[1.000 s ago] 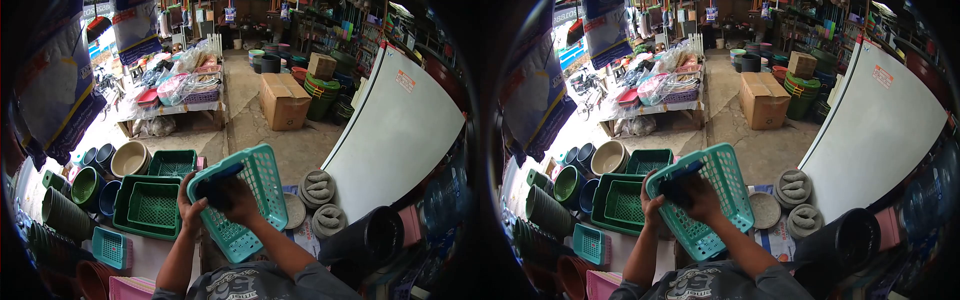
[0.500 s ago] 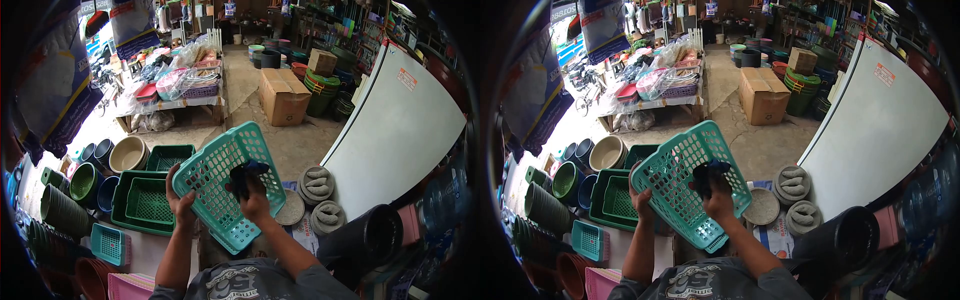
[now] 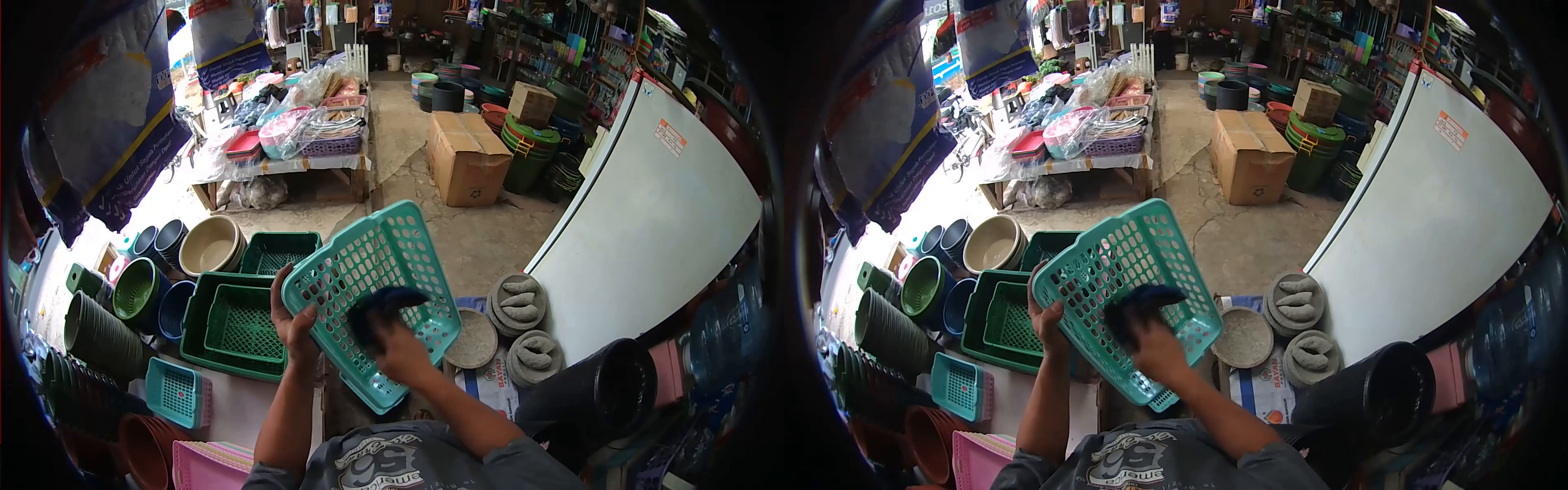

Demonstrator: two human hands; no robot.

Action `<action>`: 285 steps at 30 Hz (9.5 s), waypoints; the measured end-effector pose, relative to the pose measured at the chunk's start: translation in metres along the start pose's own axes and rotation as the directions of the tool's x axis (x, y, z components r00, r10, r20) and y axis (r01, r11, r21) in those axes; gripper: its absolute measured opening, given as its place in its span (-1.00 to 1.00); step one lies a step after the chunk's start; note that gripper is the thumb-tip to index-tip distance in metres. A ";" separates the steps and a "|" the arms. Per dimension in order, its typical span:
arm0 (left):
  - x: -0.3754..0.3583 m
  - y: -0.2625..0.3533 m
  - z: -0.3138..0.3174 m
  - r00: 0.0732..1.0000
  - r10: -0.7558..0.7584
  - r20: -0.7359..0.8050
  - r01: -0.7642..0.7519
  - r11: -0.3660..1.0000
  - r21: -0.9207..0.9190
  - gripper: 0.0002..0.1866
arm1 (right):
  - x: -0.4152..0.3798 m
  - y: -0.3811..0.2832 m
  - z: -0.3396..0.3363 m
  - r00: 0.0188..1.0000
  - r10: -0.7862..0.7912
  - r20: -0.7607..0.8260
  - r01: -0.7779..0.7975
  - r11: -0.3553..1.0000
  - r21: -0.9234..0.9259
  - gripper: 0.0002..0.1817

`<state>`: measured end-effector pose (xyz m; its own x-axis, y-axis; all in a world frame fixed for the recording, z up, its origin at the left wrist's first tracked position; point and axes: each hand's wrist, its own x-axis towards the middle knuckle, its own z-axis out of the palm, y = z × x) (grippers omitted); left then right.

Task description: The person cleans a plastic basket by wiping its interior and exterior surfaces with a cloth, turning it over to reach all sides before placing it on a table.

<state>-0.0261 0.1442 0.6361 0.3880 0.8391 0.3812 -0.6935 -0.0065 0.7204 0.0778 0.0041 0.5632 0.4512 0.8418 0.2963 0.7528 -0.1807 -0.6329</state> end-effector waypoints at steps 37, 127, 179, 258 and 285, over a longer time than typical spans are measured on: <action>-0.010 -0.024 -0.046 0.988 0.146 -0.051 -0.133 0.971 0.197 -0.26 | 0.015 0.043 -0.032 0.874 0.290 0.389 -0.479 0.639 0.601 -0.57; -0.085 0.184 -0.468 0.351 -0.764 -0.542 0.636 -0.230 0.736 -0.22 | 0.053 -0.220 0.462 -0.097 -0.040 0.994 -0.814 0.578 -0.056 -0.67; -0.164 -0.642 -0.485 0.585 -0.810 -0.043 -0.398 -0.333 0.855 -0.50 | -0.279 0.449 0.498 -0.151 0.961 0.232 -0.916 -0.224 0.332 -0.35; -0.009 -0.081 -0.002 0.497 -0.868 0.019 0.860 0.489 -0.147 -0.50 | 0.021 -0.003 -0.033 0.896 -0.439 -0.070 0.413 0.880 -0.234 -0.80; -0.009 -0.022 -0.056 0.755 -0.641 0.133 0.651 0.758 -0.044 -0.46 | 0.050 -0.035 -0.030 0.708 -0.662 0.248 0.696 0.592 -0.406 -0.85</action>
<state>-0.0491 0.1671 0.5843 0.8190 0.5655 -0.0969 -0.2995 0.5654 0.7686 0.0889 0.0372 0.6216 -0.2977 0.8414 0.4510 0.9544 0.2723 0.1220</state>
